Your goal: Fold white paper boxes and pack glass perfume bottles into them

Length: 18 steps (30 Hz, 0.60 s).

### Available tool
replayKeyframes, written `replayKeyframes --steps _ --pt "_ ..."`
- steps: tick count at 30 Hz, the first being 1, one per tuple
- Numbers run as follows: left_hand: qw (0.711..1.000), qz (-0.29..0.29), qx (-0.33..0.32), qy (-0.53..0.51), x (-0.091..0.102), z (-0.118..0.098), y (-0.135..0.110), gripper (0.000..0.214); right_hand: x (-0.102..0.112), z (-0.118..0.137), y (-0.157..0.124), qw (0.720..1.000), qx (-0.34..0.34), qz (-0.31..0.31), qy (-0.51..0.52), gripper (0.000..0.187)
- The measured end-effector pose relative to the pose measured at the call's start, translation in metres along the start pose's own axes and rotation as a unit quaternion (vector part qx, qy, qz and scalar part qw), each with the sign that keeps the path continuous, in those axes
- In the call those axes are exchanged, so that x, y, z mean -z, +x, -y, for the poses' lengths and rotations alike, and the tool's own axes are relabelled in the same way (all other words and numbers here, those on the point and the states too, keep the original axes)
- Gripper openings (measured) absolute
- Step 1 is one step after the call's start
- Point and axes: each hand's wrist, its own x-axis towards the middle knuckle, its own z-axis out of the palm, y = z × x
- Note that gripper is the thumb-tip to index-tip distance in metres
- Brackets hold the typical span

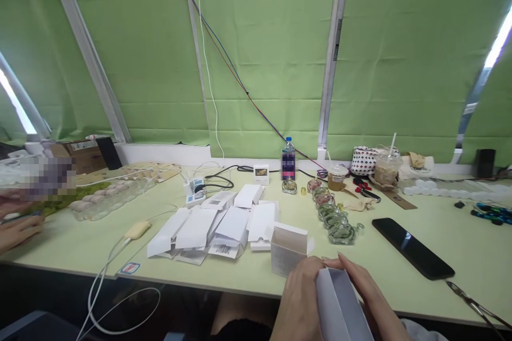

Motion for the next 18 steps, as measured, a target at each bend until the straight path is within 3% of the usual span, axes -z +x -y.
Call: replayKeyframes --steps 7,12,18 --pt "0.995 -0.055 -0.012 0.085 -0.01 0.014 -0.008 0.064 0.003 -0.006 0.005 0.999 0.002 0.01 -0.037 0.053" --pt "0.988 -0.07 -0.036 0.131 -0.014 0.019 -0.009 0.062 -0.004 0.0 0.005 1.0 0.004 0.011 0.012 0.048" --pt "0.987 -0.081 -0.047 0.134 -0.019 0.021 -0.01 0.056 -0.003 0.009 0.007 0.997 -0.015 0.022 0.069 0.065"
